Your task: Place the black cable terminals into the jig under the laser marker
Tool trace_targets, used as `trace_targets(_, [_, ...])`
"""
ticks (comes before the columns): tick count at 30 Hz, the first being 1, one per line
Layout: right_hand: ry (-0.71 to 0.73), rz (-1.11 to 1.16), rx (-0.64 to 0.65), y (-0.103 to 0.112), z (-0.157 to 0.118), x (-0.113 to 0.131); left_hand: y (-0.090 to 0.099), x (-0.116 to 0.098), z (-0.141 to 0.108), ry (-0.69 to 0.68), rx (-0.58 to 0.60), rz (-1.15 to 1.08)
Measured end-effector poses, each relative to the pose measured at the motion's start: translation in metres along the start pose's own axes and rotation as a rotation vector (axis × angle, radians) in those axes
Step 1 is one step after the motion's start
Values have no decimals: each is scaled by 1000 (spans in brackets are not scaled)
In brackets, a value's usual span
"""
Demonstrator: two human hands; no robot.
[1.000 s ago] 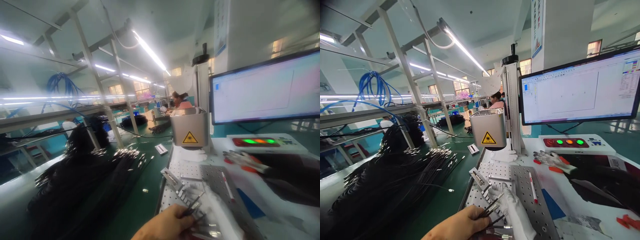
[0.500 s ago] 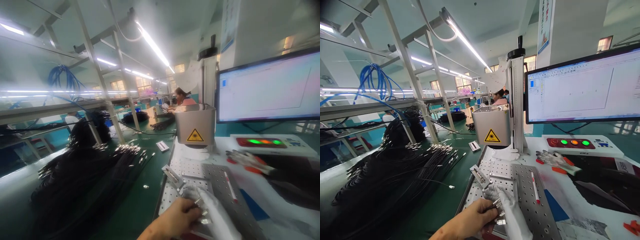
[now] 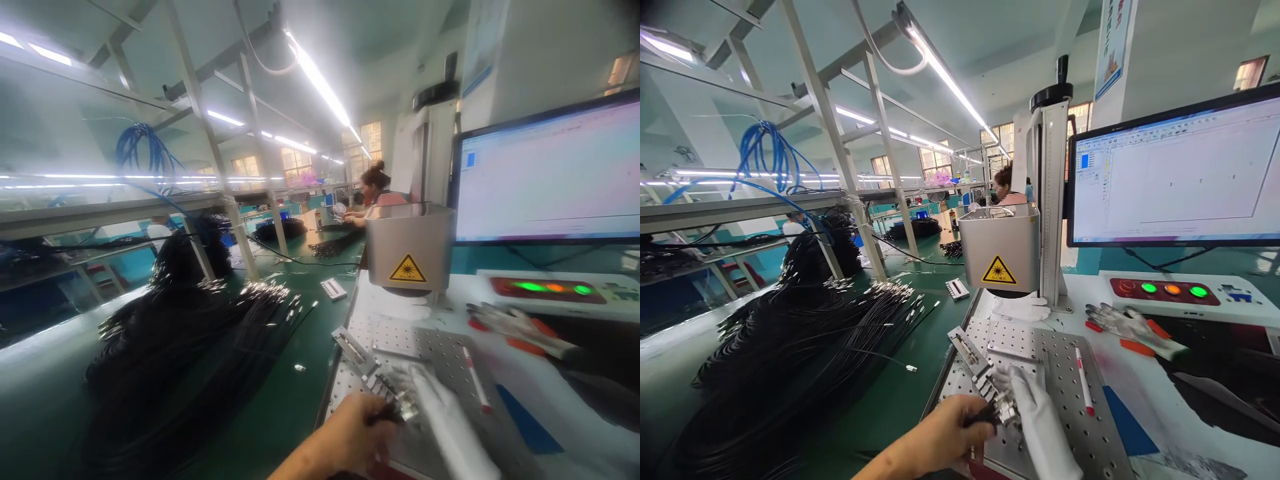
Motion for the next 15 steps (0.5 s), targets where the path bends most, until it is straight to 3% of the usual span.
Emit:
trace_targets(3, [149,-381,-31,26,3,-22,-2,2,2,-40,-172,-11])
trace_targets(6, [489,-867,49,36,-8,-43,-2,1,5,-1,-297,-5])
trace_targets(8, [672,-1036,83,33,-19,-53,-1,0,8,11,-367,-19])
trace_targets(10, [744,-1114,40,28,-27,-58,-2,2,12,21,-391,-77])
trace_targets(15, [716,-1079,-21,23,-31,-65,-7,10,20,72,-336,-233])
Point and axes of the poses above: each hand's wrist, its own z-axis towards the middle knuckle, its own y-axis out of the back of the hand, x = y × z, the point moved 2 cm from there along z, towards the middle knuckle, and after that the axes turned 3 degrees about -z, right-handed, at the moved point
